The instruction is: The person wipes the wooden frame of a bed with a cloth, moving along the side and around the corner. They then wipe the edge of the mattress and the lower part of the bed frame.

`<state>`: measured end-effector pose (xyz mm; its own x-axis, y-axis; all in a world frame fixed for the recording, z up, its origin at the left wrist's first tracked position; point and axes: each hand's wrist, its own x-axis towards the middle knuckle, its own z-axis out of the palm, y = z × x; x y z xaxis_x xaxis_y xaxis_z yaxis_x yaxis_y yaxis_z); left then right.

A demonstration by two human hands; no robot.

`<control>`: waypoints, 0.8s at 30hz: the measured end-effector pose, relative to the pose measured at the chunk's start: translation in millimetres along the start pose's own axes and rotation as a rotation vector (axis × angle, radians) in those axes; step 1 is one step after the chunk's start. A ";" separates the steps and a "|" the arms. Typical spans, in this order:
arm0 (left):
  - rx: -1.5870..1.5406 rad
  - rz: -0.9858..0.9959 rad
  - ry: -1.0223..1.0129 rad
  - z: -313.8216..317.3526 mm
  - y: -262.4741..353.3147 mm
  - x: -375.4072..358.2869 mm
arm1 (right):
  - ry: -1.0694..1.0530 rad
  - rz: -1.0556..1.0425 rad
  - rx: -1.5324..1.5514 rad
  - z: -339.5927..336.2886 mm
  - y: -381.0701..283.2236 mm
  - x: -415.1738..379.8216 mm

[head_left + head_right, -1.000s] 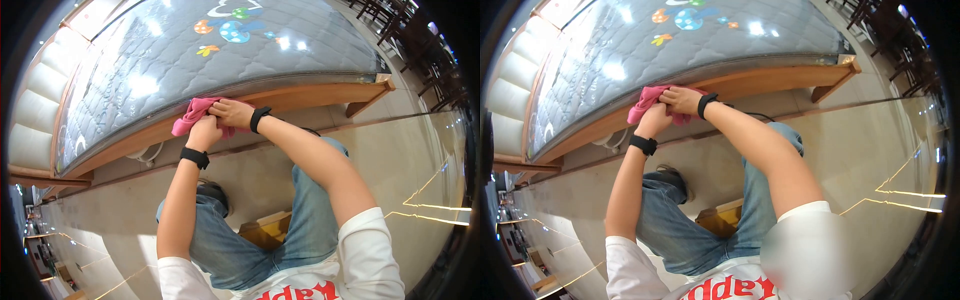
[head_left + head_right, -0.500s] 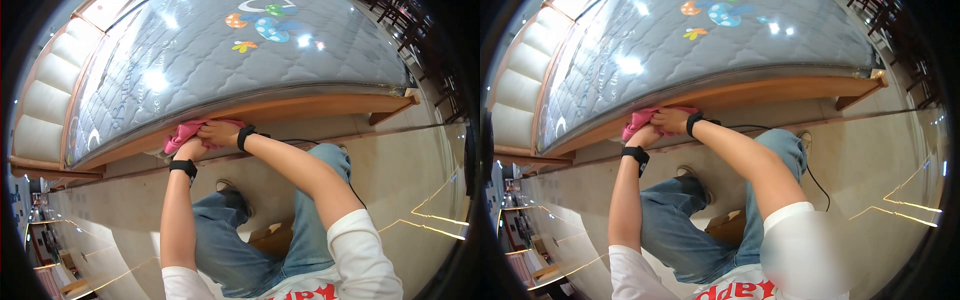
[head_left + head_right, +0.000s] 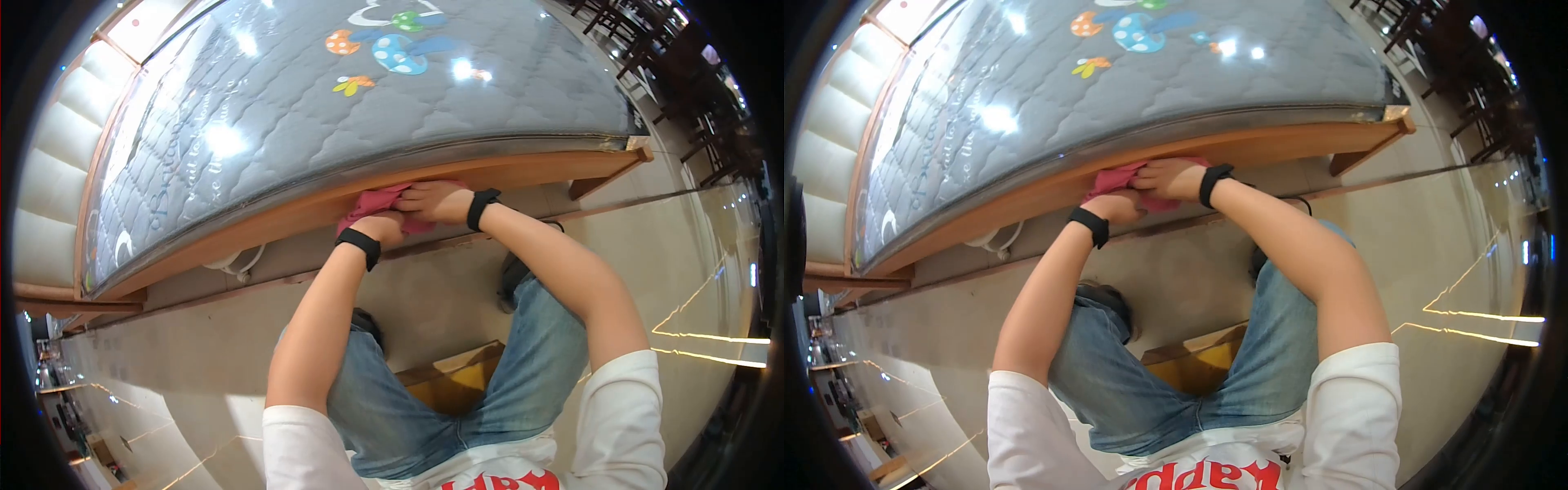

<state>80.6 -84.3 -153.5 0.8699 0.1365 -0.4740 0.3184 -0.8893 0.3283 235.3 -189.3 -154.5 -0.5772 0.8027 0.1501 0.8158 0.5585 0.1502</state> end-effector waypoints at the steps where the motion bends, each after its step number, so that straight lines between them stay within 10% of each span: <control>1: -0.005 0.042 0.014 4.1 9.4 13.3 | -0.035 0.022 -0.016 -2.4 4.2 -16.6; 12: -0.003 0.329 0.436 -2.7 68.2 32.6 | -0.115 -0.010 -0.394 -53.8 22.4 -88.2; 16: 0.143 0.397 0.830 -29.0 65.2 -15.2 | 0.305 0.106 -0.355 -68.1 24.5 -70.3; 24: 0.228 0.070 1.029 -62.2 49.2 -46.8 | 0.417 0.425 -0.094 -73.2 3.4 -11.7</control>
<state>79.0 -107.3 -64.3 0.8177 0.2910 0.4966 0.2696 -0.9559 0.1161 242.1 -212.1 -84.2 -0.1822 0.7915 0.5834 0.9825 0.1705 0.0756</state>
